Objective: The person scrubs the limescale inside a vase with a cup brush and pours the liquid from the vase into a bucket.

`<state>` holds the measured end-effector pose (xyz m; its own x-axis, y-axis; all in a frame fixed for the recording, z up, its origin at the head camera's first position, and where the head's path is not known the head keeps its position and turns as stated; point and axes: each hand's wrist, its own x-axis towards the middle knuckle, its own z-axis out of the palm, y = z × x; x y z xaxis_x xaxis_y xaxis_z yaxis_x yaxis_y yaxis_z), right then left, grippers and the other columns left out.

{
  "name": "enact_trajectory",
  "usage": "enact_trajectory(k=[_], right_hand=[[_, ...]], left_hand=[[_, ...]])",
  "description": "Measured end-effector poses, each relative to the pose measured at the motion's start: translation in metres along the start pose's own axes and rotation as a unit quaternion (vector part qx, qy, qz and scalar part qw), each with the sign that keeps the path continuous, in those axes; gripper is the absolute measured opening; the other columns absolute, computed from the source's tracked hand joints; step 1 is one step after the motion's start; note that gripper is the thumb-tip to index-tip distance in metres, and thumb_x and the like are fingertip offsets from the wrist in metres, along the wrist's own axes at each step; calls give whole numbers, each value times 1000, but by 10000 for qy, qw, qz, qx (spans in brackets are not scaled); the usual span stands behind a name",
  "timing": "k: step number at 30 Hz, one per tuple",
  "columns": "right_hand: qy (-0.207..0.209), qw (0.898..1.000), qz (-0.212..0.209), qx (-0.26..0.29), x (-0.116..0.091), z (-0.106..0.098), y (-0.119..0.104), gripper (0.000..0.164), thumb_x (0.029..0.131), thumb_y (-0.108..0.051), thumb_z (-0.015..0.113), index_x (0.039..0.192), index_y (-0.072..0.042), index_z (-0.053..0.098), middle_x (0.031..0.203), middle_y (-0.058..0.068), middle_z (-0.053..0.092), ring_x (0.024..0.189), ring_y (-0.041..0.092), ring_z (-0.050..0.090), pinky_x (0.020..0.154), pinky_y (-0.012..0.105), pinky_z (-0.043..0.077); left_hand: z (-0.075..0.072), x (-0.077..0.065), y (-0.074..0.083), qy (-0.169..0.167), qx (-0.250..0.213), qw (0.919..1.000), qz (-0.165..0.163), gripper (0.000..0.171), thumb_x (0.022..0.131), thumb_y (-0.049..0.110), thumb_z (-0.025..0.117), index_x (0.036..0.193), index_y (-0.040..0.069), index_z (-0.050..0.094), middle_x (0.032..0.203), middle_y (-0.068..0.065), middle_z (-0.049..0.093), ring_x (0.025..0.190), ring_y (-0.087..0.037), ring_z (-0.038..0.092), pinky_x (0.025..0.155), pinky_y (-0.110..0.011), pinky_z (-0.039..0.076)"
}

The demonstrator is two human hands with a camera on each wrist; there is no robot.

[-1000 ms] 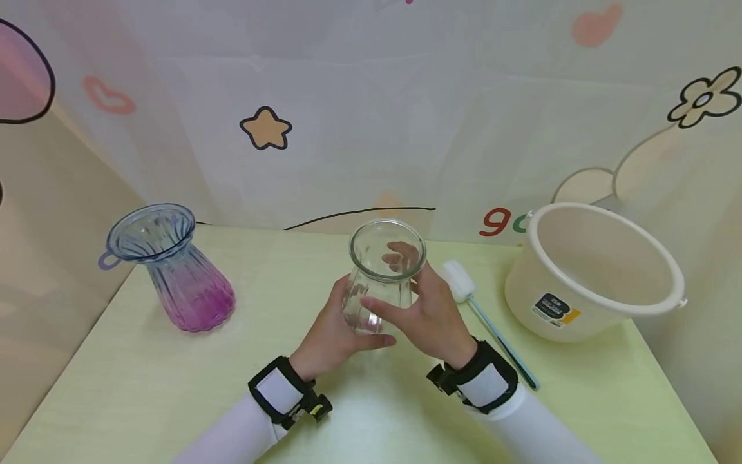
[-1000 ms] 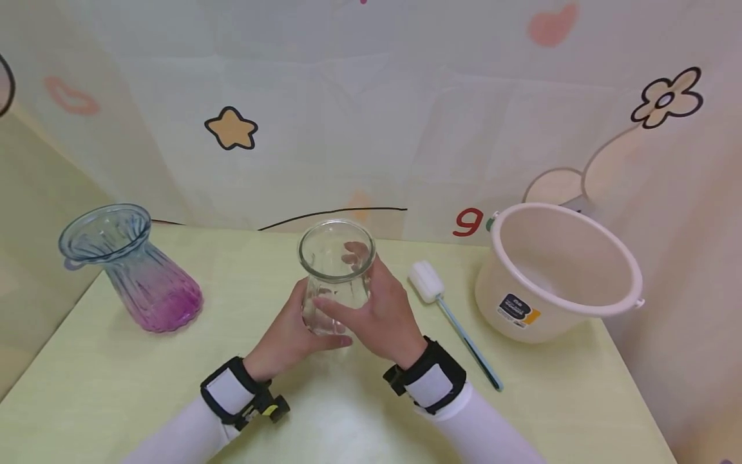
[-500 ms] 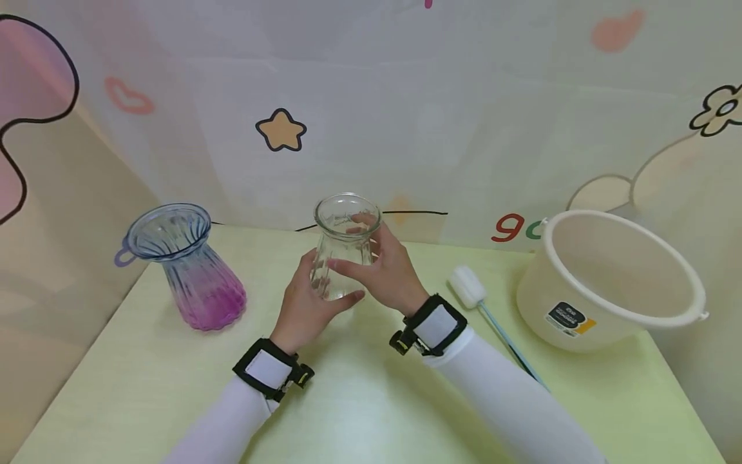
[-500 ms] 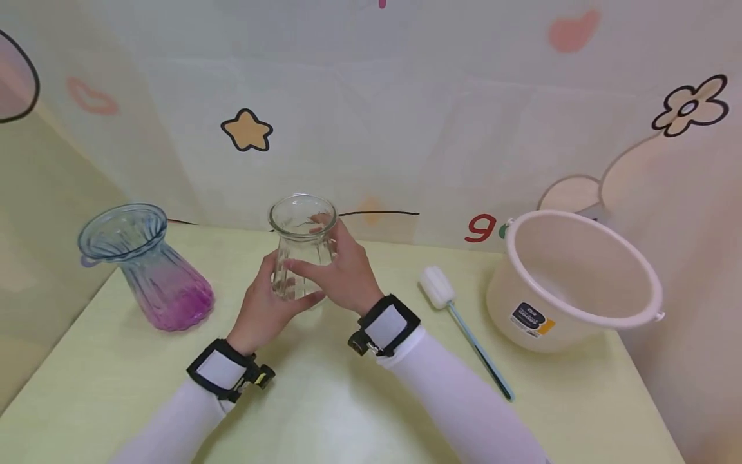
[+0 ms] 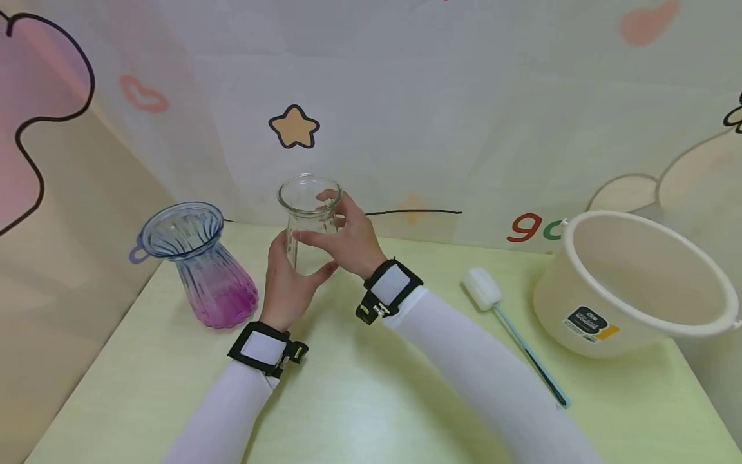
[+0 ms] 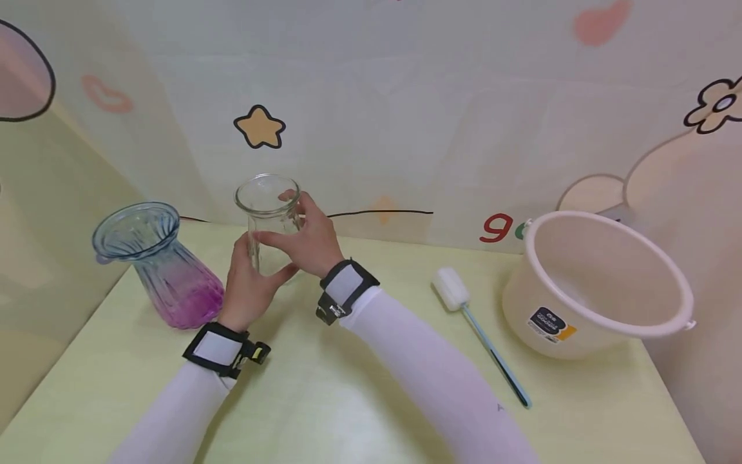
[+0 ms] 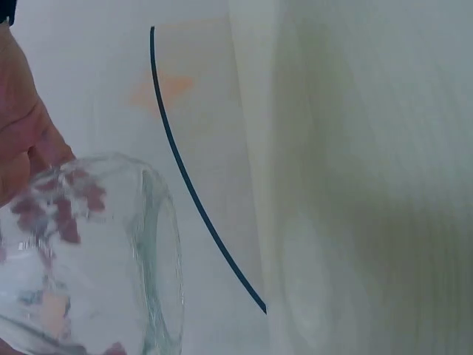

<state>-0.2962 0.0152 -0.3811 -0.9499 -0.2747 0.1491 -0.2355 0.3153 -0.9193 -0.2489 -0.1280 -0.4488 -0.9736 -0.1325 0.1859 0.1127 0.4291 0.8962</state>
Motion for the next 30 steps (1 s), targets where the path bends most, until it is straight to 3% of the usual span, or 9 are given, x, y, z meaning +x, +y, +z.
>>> enact_trajectory(k=[6, 12, 24, 30], right_hand=[[58, 9999, 57, 92, 12, 20, 0, 70, 85, -33, 86, 142, -23, 48, 140, 9, 56, 131, 39, 56, 103, 57, 52], [190, 9992, 248, 257, 21, 37, 4, 73, 83, -30, 87, 144, -23, 48, 143, 12, 54, 137, 39, 52, 107, 59, 48], [227, 9990, 349, 178, 31, 59, 15, 69, 85, -33, 86, 141, -18, 48, 150, 16, 54, 138, 36, 53, 110, 56, 47], [282, 9988, 368, 151, 31, 62, 18, 71, 85, -34, 86, 142, -15, 47, 150, 19, 53, 138, 37, 52, 111, 57, 46]], left_hand=[[5, 8, -1, 638, 37, 9980, -14, 105, 88, 27, 84, 162, 4, 13, 164, -21, 23, 155, -36, 25, 127, -58, 24], [9, 13, -2, 987, 63, 9950, -153, 103, 91, 17, 79, 162, 1, 7, 167, -24, 18, 157, -37, 20, 128, -55, 23], [13, 15, -20, 1371, 163, 9903, -122, 95, 93, 6, 72, 162, 1, 6, 167, -25, 16, 157, -36, 19, 128, -49, 23], [14, 16, -21, 1292, 186, 9914, -95, 93, 94, 5, 68, 162, -1, 5, 168, -26, 14, 157, -38, 20, 128, -51, 24]])
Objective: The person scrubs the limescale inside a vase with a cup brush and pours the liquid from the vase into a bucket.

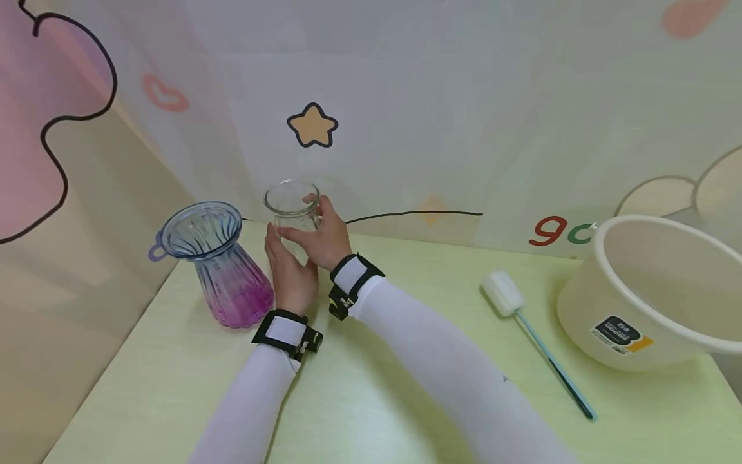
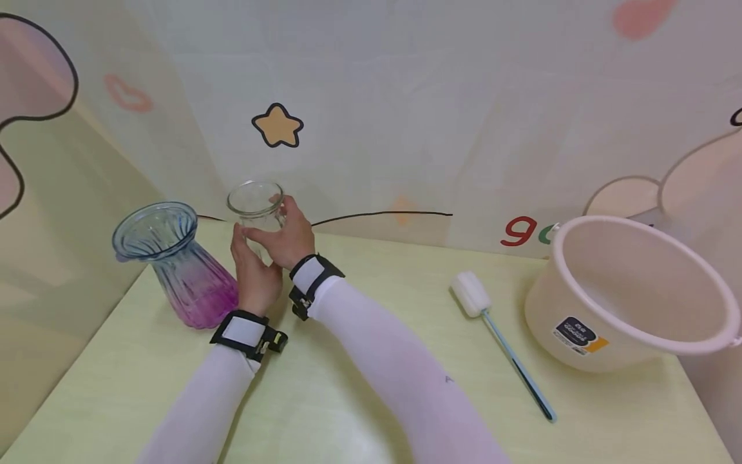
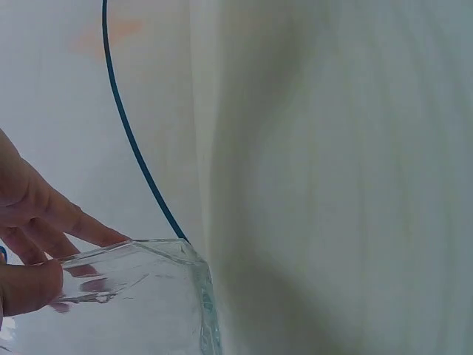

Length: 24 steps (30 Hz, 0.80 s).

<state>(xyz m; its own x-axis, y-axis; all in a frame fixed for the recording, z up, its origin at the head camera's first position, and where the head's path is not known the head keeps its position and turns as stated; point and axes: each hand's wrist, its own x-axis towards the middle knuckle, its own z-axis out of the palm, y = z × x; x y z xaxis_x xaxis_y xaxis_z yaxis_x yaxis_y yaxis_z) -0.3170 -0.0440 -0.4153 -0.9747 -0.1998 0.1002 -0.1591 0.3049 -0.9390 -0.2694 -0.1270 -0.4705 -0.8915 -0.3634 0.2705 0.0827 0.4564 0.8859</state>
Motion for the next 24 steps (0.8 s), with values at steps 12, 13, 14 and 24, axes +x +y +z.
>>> enact_trajectory(k=[12, 13, 14, 24], right_hand=[[196, 9993, 31, -329, 2, -1, 3, 75, 84, -34, 86, 143, -14, 44, 151, 17, 53, 139, 34, 53, 111, 53, 47], [206, 9989, 33, -416, 3, -1, 3, 77, 84, -35, 86, 145, -13, 43, 151, 17, 53, 139, 33, 53, 110, 52, 48], [201, 9985, 44, -498, 3, -2, 3, 80, 84, -35, 86, 146, -12, 42, 152, 17, 53, 139, 33, 53, 111, 52, 47], [-223, 9988, 89, -437, -11, -16, -5, 95, 84, -38, 87, 157, -9, 33, 157, 16, 46, 144, 35, 47, 115, 53, 43]], left_hand=[[-2, -3, 8, -300, 98, 9991, -287, 95, 95, 9, 68, 163, 1, 2, 171, -24, 10, 159, -35, 17, 129, -50, 23], [-3, -3, 10, -319, 83, 9989, -324, 96, 95, 9, 69, 163, 1, 2, 171, -24, 9, 159, -35, 16, 129, -49, 22], [-3, -3, 11, -341, 77, 9987, -362, 98, 94, 9, 70, 163, 1, 2, 171, -23, 8, 160, -35, 16, 129, -50, 22], [-17, -10, 32, -365, 90, 9984, -427, 108, 88, 16, 74, 163, 1, -2, 171, -22, -2, 159, -37, 12, 128, -52, 24]])
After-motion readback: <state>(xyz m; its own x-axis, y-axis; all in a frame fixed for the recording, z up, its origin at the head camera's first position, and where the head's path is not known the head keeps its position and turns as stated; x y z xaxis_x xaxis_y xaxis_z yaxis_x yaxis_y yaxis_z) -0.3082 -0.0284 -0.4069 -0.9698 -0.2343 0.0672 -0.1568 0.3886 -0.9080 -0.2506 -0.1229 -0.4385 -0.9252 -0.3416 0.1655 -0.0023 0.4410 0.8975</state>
